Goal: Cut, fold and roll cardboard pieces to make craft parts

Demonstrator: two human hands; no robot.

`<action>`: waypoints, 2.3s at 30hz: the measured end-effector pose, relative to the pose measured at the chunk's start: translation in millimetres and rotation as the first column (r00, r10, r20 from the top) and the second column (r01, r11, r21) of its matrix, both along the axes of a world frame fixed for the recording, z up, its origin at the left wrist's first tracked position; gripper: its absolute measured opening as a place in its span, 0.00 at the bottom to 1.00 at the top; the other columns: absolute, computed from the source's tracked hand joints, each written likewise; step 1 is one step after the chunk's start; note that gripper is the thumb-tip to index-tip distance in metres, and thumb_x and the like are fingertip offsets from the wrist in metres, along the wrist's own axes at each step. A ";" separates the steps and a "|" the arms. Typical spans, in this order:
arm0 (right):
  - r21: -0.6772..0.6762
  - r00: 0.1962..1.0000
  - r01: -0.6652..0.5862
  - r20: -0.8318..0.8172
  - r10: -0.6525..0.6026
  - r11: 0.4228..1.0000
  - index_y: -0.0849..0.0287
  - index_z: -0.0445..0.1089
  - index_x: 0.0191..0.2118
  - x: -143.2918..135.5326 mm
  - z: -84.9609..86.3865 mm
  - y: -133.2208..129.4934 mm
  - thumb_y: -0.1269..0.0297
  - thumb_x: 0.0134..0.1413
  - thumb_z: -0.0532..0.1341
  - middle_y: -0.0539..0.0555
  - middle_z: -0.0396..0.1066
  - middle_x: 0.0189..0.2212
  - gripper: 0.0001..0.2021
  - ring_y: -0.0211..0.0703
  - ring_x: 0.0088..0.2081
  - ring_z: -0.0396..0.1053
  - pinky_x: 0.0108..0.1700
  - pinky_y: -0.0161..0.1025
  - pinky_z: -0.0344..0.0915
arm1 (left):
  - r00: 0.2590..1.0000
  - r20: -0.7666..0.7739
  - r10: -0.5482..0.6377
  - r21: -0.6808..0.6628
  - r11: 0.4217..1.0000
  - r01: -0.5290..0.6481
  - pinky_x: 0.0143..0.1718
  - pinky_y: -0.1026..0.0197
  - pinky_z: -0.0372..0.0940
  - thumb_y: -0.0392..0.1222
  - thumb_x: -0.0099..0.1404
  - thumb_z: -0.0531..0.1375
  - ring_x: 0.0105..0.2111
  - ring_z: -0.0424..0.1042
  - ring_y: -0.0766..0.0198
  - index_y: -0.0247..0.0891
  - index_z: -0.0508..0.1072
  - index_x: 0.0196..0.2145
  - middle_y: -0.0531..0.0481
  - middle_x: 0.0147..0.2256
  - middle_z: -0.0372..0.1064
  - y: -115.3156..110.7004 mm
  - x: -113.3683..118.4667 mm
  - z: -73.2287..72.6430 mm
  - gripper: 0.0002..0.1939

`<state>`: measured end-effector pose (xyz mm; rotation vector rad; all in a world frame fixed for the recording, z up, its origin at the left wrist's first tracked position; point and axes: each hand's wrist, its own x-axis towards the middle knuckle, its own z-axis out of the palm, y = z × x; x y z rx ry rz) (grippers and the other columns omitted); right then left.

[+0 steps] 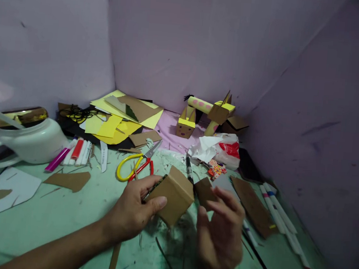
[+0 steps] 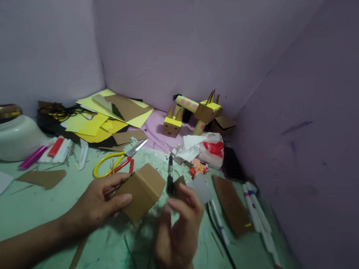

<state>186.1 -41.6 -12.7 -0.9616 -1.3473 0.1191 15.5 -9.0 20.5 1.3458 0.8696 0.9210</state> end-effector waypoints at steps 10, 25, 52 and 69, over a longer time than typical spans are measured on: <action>-0.330 0.472 -0.819 -0.853 0.223 0.470 0.61 0.72 0.43 -13.5 3.5 3.6 0.48 0.48 0.63 0.57 0.75 0.31 0.22 0.51 0.34 0.72 0.34 0.43 0.69 | 0.991 -0.133 -0.009 0.088 0.996 0.021 0.19 0.66 0.59 0.41 0.61 0.55 0.21 0.62 0.68 0.34 0.67 0.49 0.50 0.30 0.69 -2.8 5.5 -10.0 0.19; -0.456 0.628 -0.606 -0.777 0.040 0.652 0.55 0.69 0.46 -9.2 -12.9 4.8 0.51 0.45 0.67 0.53 0.75 0.43 0.23 0.50 0.48 0.69 0.51 0.44 0.65 | 0.942 -0.330 -0.059 0.386 0.903 0.192 0.39 0.58 0.63 0.37 0.65 0.49 0.38 0.69 0.60 0.34 0.64 0.48 0.45 0.40 0.70 -5.7 9.3 -7.8 0.14; -0.279 0.869 -0.447 0.091 0.487 0.850 0.50 0.74 0.35 -3.9 7.9 10.1 0.70 0.44 0.61 0.53 0.75 0.37 0.11 0.49 0.41 0.71 0.57 0.56 0.51 | 0.972 0.169 0.160 -0.430 0.900 -0.073 0.20 0.70 0.59 0.34 0.44 0.60 0.22 0.67 0.70 0.32 0.67 0.39 0.52 0.26 0.70 20.3 10.2 -1.7 0.20; -0.214 0.819 -0.368 0.386 0.425 0.905 0.45 0.71 0.47 10.6 2.6 1.4 0.73 0.49 0.58 0.49 0.78 0.39 0.20 0.45 0.34 0.74 0.38 0.45 0.57 | 0.899 0.407 0.164 -0.420 0.907 0.025 0.39 0.64 0.61 0.29 0.42 0.61 0.41 0.68 0.60 0.36 0.66 0.51 0.48 0.40 0.72 22.4 -0.1 4.1 0.34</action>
